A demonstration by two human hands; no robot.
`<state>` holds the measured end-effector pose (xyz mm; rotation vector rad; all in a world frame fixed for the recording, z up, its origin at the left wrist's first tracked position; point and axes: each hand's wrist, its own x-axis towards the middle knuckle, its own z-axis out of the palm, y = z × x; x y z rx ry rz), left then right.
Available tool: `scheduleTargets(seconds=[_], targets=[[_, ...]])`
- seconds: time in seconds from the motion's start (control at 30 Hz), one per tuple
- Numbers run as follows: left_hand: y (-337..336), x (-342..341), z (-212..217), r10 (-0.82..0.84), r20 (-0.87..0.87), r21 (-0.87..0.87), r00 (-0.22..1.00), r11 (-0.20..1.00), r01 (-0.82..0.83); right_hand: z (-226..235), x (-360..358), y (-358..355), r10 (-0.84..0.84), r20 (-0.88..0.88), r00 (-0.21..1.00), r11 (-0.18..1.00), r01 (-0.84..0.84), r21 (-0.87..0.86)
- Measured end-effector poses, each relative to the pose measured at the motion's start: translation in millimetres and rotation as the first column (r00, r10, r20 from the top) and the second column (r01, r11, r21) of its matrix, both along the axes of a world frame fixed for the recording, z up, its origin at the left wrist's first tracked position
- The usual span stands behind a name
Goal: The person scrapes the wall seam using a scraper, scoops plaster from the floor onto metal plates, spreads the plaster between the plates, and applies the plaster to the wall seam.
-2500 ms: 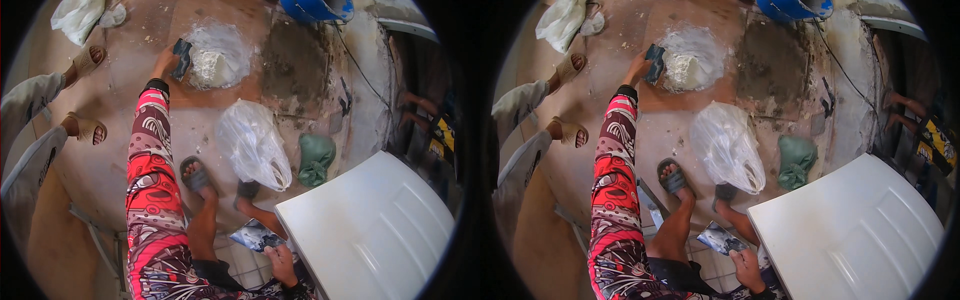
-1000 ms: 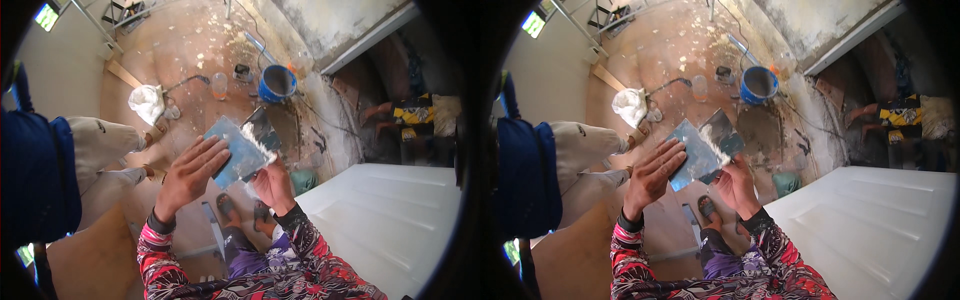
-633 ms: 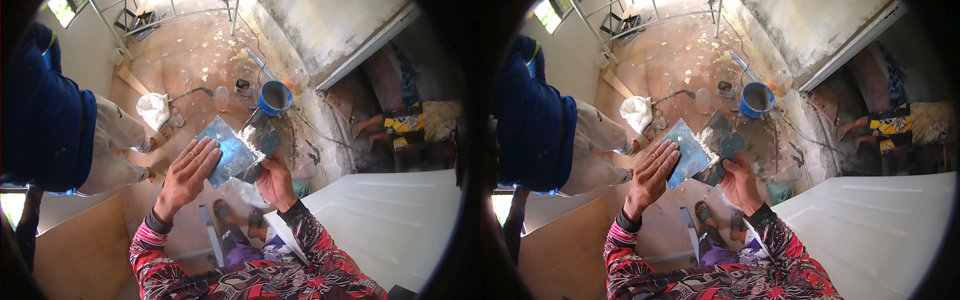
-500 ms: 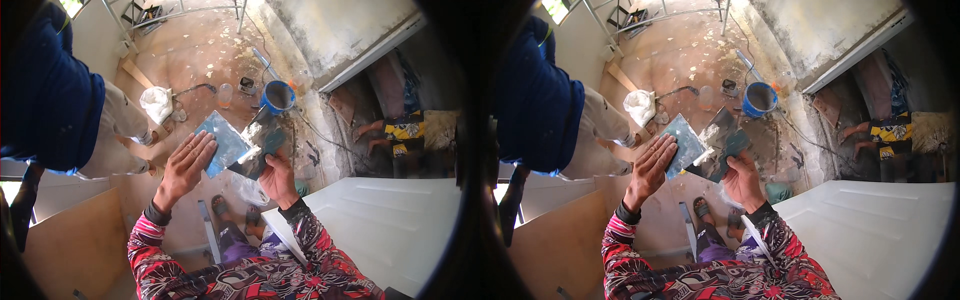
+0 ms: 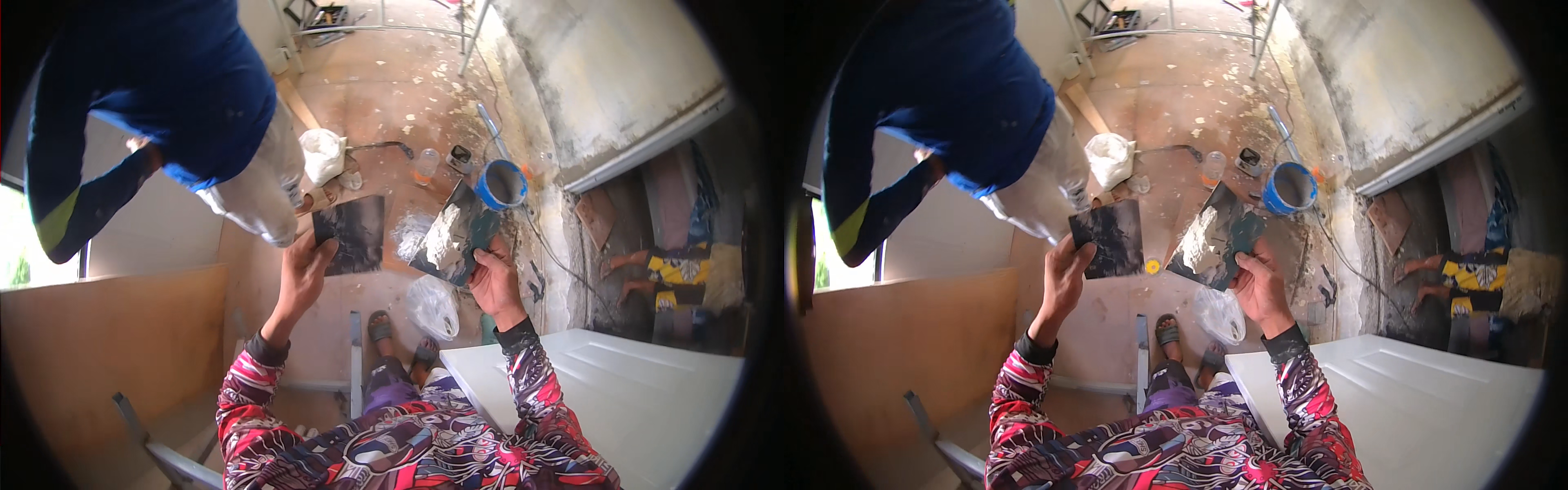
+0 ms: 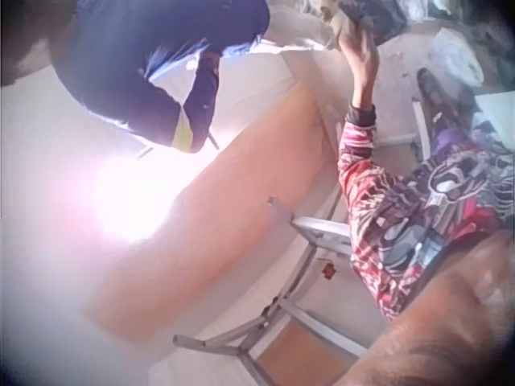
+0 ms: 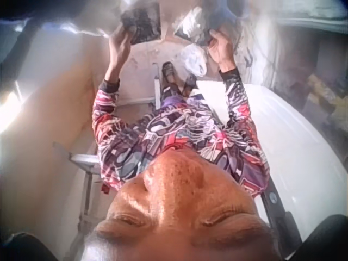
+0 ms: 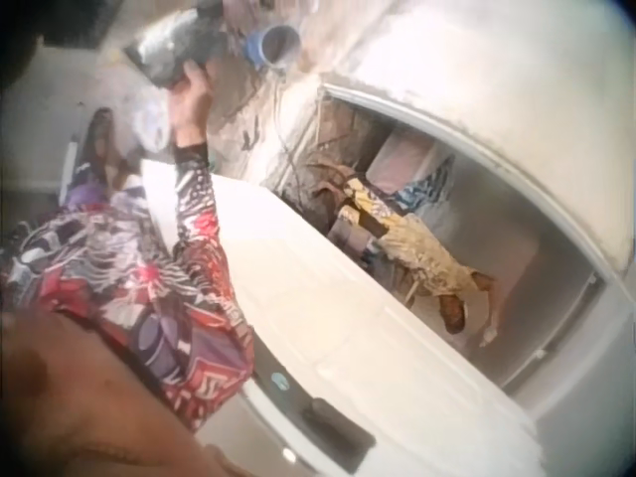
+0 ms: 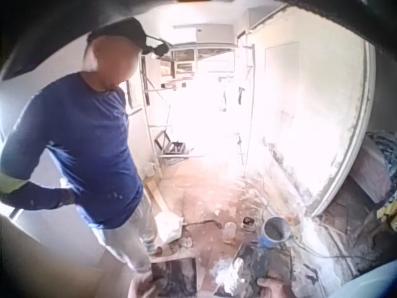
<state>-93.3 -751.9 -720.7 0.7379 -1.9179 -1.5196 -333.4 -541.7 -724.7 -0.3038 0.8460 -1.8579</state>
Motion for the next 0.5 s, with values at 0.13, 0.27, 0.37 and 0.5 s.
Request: scheduleTargets(seconds=[0.13, 0.27, 0.37, 0.5], targets=[[10.3, 16.6, 26.0, -0.026, -0.203, 0.539, 0.979, 0.831, 0.134, -14.3, 26.2, -9.9, 0.141, 0.033, 0.989, 0.982, -0.144, 0.123], [12.1, 25.1, 12.5, -0.028, -0.349, 0.799, 0.937, 0.514, 0.313, -12.8, 62.6, -28.0, 0.3, 0.141, 0.943, 0.954, -0.299, -0.035], [22.4, 33.1, 7.1, -0.035, -0.401, 0.811, 0.916, 0.451, 0.372, -9.5, 80.3, -35.0, 0.367, 0.126, 0.922, 0.93, -0.362, -0.057], [33.4, 44.5, 2.6, 0.096, -0.408, 0.846, 0.908, 0.413, 0.336, 10.5, 80.9, -35.7, 0.365, 0.106, 0.925, 0.93, -0.357, -0.086]])
